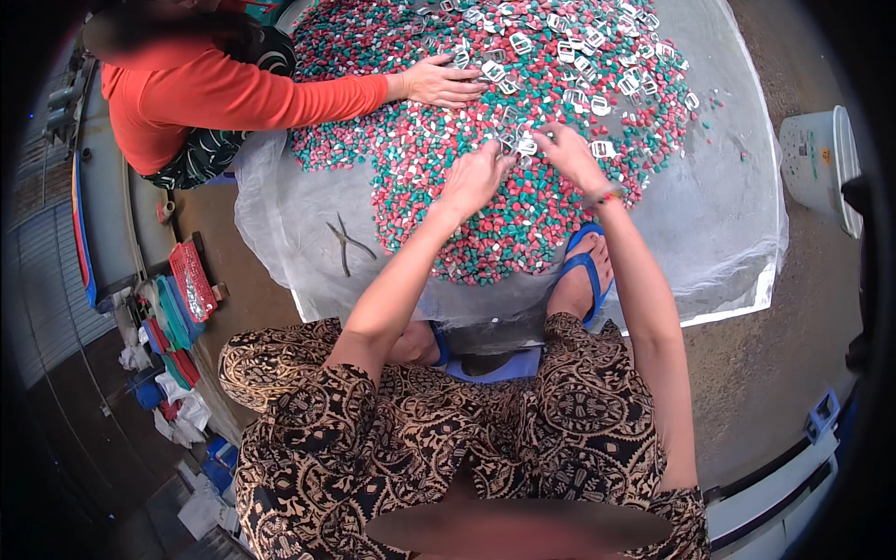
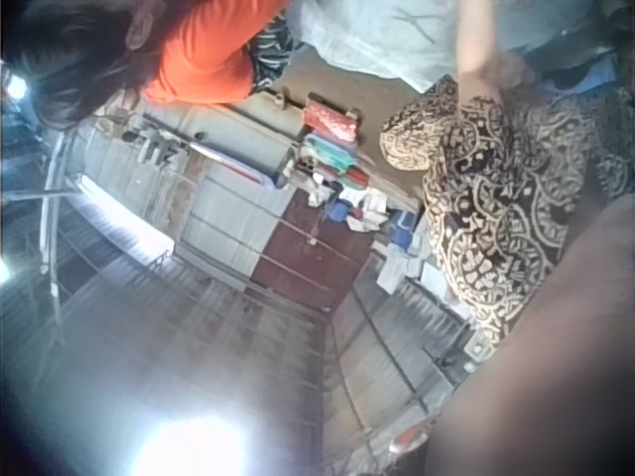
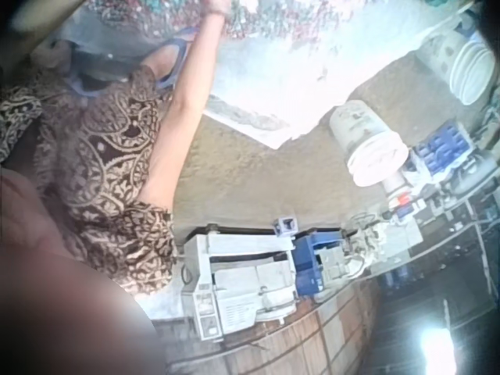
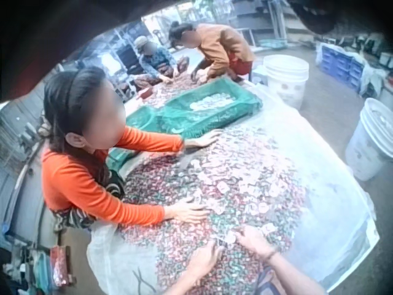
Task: The person sits at a table and sorts a large pile of red, green, and white plastic bottle caps by hand, picking them up and placing them into separate piles. Another person works alongside at the same table.
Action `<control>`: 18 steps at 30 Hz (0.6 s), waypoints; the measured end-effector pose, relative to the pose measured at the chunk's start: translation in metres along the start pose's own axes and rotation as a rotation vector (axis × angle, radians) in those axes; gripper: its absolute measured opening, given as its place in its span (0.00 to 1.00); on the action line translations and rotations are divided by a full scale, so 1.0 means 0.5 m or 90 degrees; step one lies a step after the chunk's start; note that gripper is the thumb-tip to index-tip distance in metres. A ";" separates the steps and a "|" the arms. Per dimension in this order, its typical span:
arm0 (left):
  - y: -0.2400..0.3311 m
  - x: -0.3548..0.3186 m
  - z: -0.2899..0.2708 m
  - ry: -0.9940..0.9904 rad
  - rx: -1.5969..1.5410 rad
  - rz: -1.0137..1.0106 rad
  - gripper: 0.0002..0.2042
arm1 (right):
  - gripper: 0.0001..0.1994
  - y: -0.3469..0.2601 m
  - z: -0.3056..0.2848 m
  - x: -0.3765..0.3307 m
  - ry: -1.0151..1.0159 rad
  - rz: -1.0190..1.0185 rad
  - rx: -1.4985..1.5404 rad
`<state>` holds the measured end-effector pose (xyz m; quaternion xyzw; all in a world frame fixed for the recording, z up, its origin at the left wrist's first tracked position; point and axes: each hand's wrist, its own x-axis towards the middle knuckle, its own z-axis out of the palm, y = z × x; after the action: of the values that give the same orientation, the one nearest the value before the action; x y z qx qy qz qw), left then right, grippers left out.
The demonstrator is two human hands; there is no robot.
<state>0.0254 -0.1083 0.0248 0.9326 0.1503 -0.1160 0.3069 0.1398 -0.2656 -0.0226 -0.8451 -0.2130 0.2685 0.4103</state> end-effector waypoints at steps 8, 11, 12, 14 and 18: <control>-0.036 0.008 -0.123 -0.147 -0.988 -0.107 0.09 | 0.15 -0.032 0.032 0.009 -0.056 -0.005 0.150; -0.070 0.039 -0.108 -0.159 -0.912 -0.163 0.11 | 0.13 -0.033 -0.008 -0.036 -0.123 0.153 0.461; -0.081 0.049 -0.097 -0.169 -0.876 -0.169 0.11 | 0.12 -0.035 -0.017 -0.044 -0.116 0.201 0.538; -0.084 0.063 -0.053 -0.007 -0.363 -0.052 0.17 | 0.12 -0.035 -0.037 -0.057 -0.111 0.260 0.722; -0.068 0.088 -0.006 0.042 0.028 0.006 0.19 | 0.10 -0.038 -0.052 -0.071 -0.053 0.279 0.845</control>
<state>0.0546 -0.0712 -0.0045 0.9433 0.1531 -0.0868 0.2816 0.1263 -0.2906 0.0164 -0.4283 0.1556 0.4508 0.7675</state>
